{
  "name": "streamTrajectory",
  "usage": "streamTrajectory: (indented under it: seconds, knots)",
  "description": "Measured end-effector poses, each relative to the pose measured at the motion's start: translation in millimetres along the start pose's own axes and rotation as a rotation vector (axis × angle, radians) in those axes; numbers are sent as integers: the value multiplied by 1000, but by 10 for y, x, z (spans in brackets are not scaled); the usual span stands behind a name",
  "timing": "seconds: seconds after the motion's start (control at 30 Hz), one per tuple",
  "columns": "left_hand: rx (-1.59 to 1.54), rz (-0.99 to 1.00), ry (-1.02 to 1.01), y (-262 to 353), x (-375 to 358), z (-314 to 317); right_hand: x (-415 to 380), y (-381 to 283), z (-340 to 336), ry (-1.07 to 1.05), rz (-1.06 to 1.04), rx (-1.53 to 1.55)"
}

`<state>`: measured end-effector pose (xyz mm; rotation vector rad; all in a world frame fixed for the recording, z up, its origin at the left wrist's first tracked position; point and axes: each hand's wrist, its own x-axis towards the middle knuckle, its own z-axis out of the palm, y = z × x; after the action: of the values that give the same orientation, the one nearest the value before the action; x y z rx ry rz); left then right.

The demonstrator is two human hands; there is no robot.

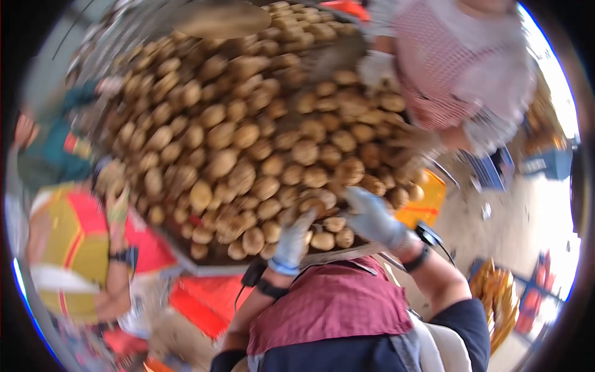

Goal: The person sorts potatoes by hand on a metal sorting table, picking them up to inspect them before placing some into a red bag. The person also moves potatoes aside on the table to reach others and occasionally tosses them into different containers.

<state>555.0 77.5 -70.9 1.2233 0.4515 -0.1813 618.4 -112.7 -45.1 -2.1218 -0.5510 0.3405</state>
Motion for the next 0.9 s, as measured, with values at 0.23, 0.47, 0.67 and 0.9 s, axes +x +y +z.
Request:
streamTrajectory:
  seconds: [0.23,0.47,0.67,0.9]
  knots:
    - [-846,-32,-69,83,91,-706,-2258,2430,-997,-505,272,-919]
    - [-899,152,-103,192,-88,-893,-372,229,73,65,-62,-549]
    - [-708,335,175,32,-481,-1278,803,167,706,-272,-356,-845]
    - [-653,355,911,-901,-2017,-3007,1665,1628,684,-177,-152,-47]
